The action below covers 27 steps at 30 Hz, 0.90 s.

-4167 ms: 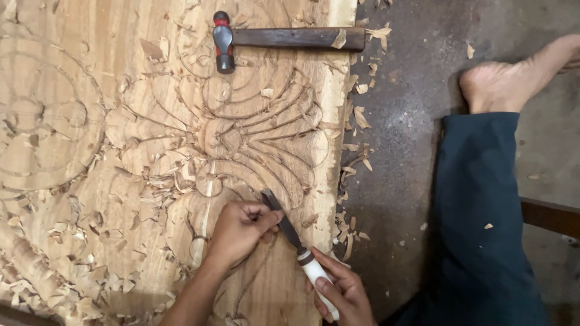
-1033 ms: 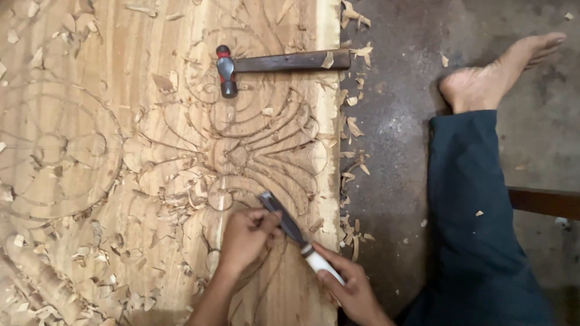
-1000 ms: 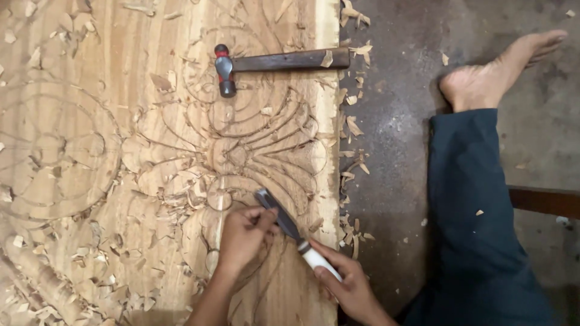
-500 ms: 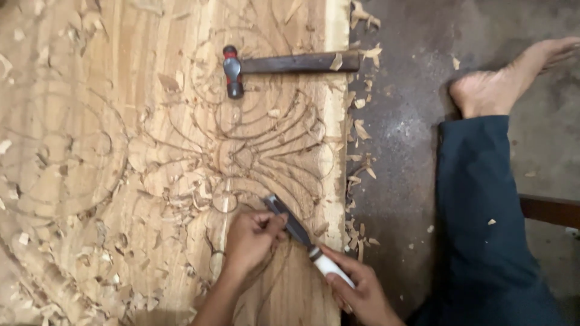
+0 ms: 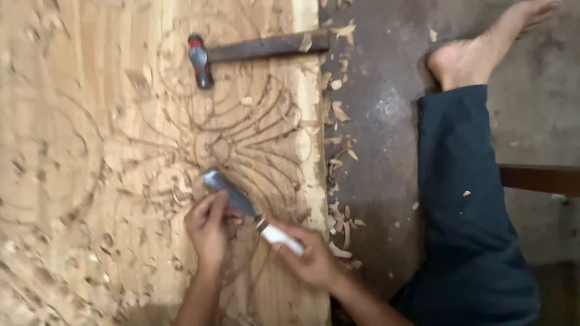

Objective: The person carves a decorative design into a piece of wood using a chisel.

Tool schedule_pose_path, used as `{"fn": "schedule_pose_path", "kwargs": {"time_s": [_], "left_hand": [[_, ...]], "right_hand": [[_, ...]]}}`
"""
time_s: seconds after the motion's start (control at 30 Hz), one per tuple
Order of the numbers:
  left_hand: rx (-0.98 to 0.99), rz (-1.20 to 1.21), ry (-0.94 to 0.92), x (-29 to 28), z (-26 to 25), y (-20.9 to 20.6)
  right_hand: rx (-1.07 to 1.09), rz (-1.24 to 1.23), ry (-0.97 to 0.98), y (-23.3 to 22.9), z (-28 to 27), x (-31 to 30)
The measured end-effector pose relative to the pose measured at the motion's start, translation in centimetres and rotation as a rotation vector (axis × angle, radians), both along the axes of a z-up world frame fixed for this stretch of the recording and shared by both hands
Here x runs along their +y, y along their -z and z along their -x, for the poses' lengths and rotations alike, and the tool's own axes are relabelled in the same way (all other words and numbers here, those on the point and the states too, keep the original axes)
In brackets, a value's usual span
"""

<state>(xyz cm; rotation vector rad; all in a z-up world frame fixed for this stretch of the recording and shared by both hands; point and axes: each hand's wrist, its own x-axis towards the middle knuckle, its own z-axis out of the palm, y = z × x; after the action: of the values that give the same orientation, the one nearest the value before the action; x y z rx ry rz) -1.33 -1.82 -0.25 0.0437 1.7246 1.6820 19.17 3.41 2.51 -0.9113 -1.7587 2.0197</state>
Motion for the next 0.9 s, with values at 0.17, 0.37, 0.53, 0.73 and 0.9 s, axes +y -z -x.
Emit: {"fn": "schedule_pose_path", "kwargs": {"time_s": [0.17,0.37,0.53,0.73,0.9], "left_hand": [[0.041,0.02,0.265,-3.0,1.2,1.0],[0.345,0.69,1.005,1.4,-0.1,-5.5],[0.242,0.63,0.805,0.8,0.0,-3.2],[0.3,0.747,0.912,1.6,0.1,-4.5],[0.141,0.506,0.662,0.4,0.1,-1.1]], "right_hand": [[-0.092,0.021,0.004,0.3,-1.3,-4.0],[-0.203,0.034,0.266,7.9,-6.7,-12.8],[-0.318,0.212,0.321,4.4,-4.3,-10.2],[-0.211,-0.085,0.256,4.8,-4.2,-9.4],[-0.233,0.0,0.275,4.0,-4.2,-9.0]]}}
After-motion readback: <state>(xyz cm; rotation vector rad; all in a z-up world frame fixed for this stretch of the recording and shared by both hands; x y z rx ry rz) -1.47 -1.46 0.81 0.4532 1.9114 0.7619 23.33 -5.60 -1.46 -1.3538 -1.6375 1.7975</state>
